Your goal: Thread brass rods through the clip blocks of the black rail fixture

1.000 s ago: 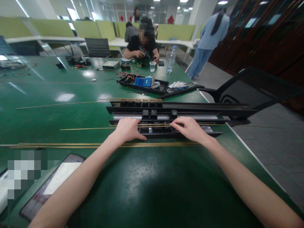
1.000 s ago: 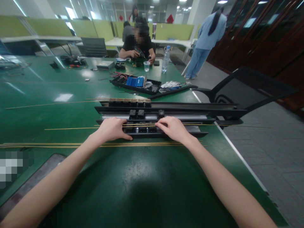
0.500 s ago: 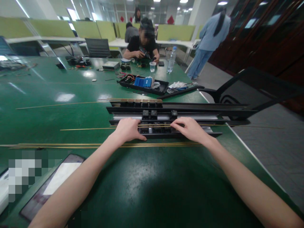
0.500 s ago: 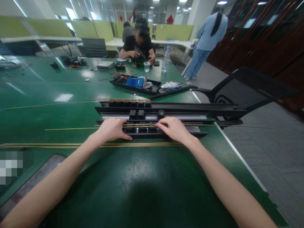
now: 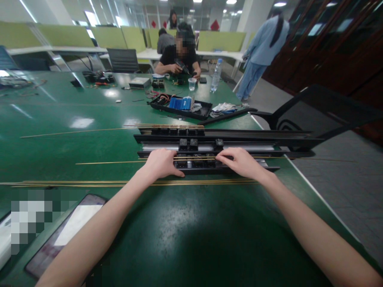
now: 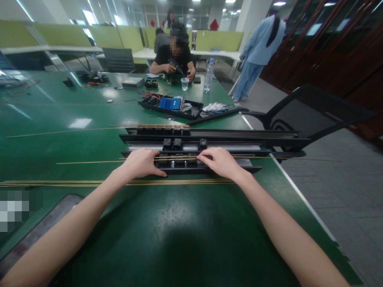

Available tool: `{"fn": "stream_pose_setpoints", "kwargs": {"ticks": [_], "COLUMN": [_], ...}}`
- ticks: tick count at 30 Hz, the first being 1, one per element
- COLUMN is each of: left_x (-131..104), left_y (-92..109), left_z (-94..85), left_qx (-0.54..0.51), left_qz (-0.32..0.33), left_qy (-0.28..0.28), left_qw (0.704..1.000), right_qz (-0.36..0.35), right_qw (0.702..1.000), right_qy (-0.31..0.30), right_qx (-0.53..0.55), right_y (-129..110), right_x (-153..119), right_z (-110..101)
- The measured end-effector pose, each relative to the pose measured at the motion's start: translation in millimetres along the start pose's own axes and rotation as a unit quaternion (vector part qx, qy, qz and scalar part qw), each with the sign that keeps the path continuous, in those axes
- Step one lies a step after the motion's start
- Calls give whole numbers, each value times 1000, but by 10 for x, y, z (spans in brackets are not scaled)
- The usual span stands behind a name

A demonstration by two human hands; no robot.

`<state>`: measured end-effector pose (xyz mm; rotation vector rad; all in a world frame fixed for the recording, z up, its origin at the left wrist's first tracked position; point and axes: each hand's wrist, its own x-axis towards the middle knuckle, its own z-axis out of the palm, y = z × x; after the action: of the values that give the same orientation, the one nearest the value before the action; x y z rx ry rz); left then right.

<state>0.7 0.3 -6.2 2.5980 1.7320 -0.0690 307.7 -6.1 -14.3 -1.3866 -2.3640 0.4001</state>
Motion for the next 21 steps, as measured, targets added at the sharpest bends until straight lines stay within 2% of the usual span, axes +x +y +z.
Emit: {"fn": "stream_pose_setpoints", "kwargs": {"ticks": [6, 21], "left_x": [3, 1], "left_y": [-7, -18], "left_z": [25, 26], "left_qx": [0, -9], "left_qz": [7, 8], "left_qy": [12, 2], "left_qw": [1000, 1000], "right_qz": [-2, 10], "right_qw": [1000, 1000], "right_qy": [-6, -22], "right_qx": [5, 20], "right_y": [33, 29], "right_x": [3, -3], "right_z": [1, -38]}}
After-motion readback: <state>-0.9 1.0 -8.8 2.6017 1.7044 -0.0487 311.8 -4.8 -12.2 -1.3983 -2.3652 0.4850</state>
